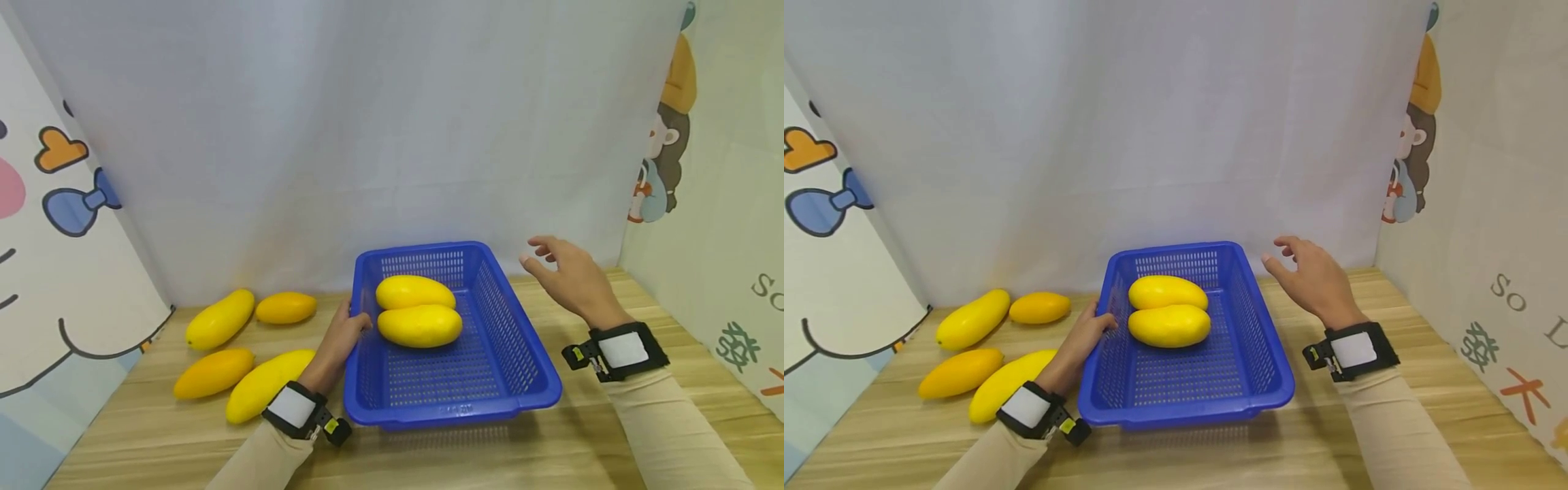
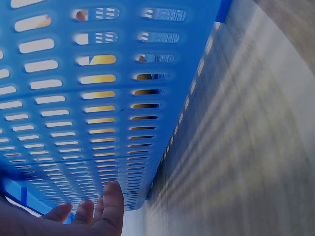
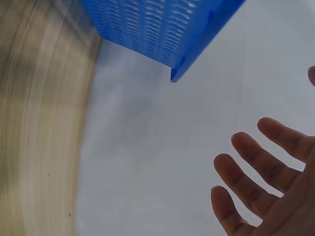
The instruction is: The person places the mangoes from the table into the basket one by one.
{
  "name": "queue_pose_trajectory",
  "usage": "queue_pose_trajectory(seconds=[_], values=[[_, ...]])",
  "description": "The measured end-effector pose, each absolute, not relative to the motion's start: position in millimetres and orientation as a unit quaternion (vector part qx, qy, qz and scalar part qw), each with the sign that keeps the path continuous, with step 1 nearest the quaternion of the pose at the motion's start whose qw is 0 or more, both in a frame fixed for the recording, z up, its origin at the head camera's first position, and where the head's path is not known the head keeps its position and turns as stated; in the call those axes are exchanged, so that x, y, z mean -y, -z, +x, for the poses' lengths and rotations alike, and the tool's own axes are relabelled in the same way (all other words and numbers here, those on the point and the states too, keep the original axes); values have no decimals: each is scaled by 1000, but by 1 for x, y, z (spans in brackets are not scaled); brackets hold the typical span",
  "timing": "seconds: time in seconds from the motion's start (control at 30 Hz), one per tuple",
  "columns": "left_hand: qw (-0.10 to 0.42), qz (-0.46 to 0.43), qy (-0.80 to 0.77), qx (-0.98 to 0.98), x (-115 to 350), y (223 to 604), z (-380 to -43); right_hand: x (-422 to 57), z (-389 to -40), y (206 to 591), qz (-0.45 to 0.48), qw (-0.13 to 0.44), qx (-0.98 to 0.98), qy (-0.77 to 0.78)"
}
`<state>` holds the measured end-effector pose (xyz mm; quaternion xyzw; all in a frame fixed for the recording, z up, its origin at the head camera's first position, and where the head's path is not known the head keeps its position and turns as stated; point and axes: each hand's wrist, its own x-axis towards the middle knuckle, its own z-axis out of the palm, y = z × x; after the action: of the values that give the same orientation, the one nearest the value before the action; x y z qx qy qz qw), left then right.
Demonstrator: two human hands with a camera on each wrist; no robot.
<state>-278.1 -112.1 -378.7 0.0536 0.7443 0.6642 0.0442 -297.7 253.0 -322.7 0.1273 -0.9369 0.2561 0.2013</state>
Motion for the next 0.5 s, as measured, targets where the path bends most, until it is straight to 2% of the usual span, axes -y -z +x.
queue_pose_trajectory(seconds=[0.2, 0.5], values=[[52, 49, -657, -750, 109, 361, -264, -253, -306, 337, 121, 161, 946, -255], [45, 44, -671, -738, 113, 384, -283, -249, -308, 344, 125, 149, 943, -271]])
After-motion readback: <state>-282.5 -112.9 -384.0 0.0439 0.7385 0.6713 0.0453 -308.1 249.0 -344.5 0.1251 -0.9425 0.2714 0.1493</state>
